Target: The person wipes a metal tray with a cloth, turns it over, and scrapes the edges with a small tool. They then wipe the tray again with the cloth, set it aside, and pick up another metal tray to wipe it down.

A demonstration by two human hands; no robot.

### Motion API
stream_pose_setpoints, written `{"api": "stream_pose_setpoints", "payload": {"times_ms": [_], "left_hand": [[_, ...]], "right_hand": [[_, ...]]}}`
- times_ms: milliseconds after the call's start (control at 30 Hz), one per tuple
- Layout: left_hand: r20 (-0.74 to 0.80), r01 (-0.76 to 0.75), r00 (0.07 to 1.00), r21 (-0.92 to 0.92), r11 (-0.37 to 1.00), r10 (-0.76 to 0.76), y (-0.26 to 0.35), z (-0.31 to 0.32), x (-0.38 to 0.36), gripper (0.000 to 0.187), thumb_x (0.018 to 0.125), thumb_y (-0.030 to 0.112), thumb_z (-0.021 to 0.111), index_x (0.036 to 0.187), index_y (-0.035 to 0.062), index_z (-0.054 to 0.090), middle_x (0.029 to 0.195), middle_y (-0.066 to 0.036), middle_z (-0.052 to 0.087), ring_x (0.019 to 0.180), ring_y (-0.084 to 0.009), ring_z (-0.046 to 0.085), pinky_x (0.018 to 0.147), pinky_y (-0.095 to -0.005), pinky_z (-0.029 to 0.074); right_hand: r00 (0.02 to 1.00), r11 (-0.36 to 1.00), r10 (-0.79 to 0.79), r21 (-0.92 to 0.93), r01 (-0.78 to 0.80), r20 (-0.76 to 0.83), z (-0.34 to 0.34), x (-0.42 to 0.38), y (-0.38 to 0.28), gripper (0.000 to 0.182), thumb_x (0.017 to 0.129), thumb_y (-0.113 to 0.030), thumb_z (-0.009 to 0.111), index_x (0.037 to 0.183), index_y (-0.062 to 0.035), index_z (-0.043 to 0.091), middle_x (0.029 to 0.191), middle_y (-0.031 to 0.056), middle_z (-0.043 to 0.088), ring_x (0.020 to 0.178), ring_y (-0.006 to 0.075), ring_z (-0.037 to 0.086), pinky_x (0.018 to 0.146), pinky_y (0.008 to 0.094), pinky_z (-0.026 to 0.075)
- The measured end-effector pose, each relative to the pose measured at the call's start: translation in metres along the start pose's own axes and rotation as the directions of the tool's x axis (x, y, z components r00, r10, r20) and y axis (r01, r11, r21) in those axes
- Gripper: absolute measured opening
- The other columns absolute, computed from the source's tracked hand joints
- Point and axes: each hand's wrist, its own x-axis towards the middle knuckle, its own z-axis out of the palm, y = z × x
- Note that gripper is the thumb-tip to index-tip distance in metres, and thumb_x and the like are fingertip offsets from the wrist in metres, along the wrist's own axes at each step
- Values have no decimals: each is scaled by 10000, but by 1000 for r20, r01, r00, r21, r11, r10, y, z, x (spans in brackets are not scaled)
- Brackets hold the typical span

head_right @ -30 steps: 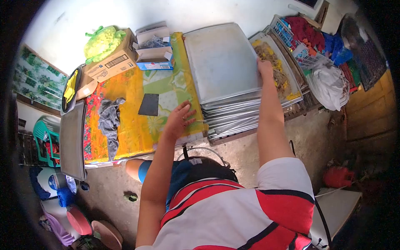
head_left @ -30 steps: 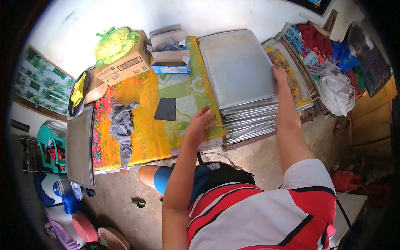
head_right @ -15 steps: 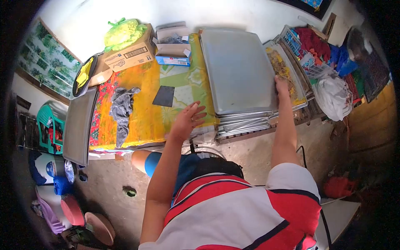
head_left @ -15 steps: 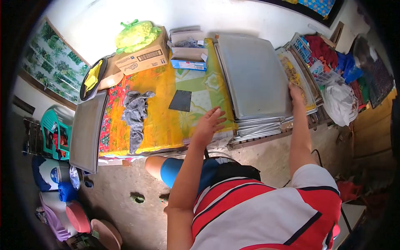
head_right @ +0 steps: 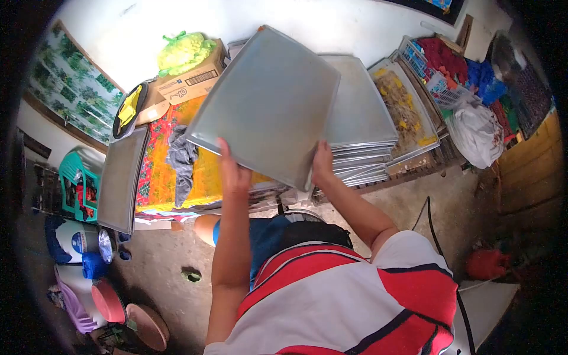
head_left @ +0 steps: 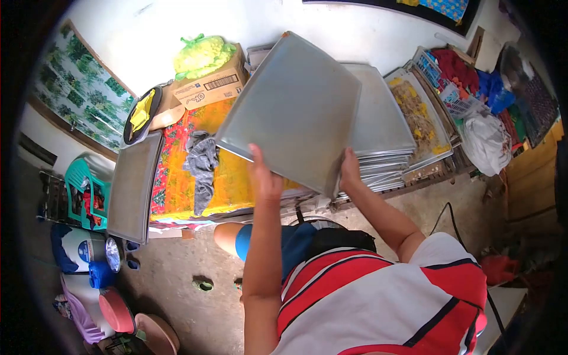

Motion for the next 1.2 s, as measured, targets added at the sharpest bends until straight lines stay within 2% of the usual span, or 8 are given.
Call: {"api": "stream_pose_setpoints", "payload": {"times_ms": [67, 167, 300, 367, 533, 833, 1033, 1200], "left_hand": [[-50, -32, 998, 18, 999, 33, 26, -11, 11, 566, 996, 438, 482, 1381, 30, 406, 1337, -125, 522, 1193, -263, 535, 1017, -434, 438], [-149, -151, 974, 143, 978, 172, 66, -20, 8, 577, 984, 438, 509, 1383, 33, 413, 1326, -124, 534, 1171, -275, 548, 1001, -425, 454], [-167, -170, 965, 201, 965, 205, 121, -53, -4, 593, 948, 439, 568, 1365, 34, 451, 1280, -138, 572, 1128, -293, 578, 965, -440, 480], [-167, -143, 972, 133, 981, 164, 143, -56, -18, 588, 949, 436, 565, 1367, 37, 454, 1271, -146, 582, 1116, -306, 590, 963, -452, 483], [-150, -111, 981, 91, 990, 123, 164, -94, -40, 614, 928, 450, 589, 1360, 30, 469, 1283, -143, 581, 1114, -324, 594, 957, -462, 490], [-255, -152, 953, 63, 986, 164, 161, -125, -84, 615, 898, 410, 650, 1344, 21, 482, 1236, -139, 606, 1089, -304, 603, 947, -439, 498], [-324, -149, 936, -2, 989, 140, 164, -145, -110, 649, 877, 424, 670, 1348, 18, 482, 1250, -148, 604, 1094, -316, 604, 950, -452, 498], [-348, -181, 923, -13, 983, 165, 169, -165, -125, 657, 896, 457, 628, 1360, 20, 468, 1287, -164, 574, 1127, -333, 583, 981, -467, 478]], "right_hand": [[994, 987, -107, -114, 109, 23, 3, 1, 27, 477, 1020, -428, 397, 1195, -13, 553, 999, 108, 647, 947, 252, 629, 838, 409, 507], [838, 657, 452, -750, -80, 307, 9, -22, -31, 512, 1000, -508, 416, 1073, -40, 611, 872, 79, 655, 788, 180, 627, 697, 332, 518], [817, 223, 269, -858, 463, 511, 42, -12, -94, 451, 938, -477, 566, 911, -30, 624, 707, 58, 610, 671, 191, 601, 647, 331, 504], [671, 544, -256, -471, 695, 696, 58, 44, -98, 451, 893, -472, 635, 975, -29, 613, 777, 64, 615, 718, 192, 591, 691, 328, 493], [444, 252, -520, -366, 896, 730, 179, 99, -153, 666, 820, -490, 710, 1269, -32, 527, 1161, 169, 616, 1092, 281, 580, 952, 373, 444], [314, 188, 410, -416, 890, 857, 285, 145, -129, 568, 812, -351, 755, 1264, -40, 609, 1147, 88, 660, 1078, 198, 594, 964, 341, 440], [333, 542, 260, -422, 727, 906, 294, 156, -87, 353, 859, -186, 714, 1181, -50, 664, 996, 34, 694, 950, 140, 622, 876, 292, 475], [650, 725, 209, -562, 399, 731, 292, 183, -76, 291, 866, -144, 696, 1132, -27, 673, 896, 16, 690, 855, 105, 627, 786, 297, 531]]}}
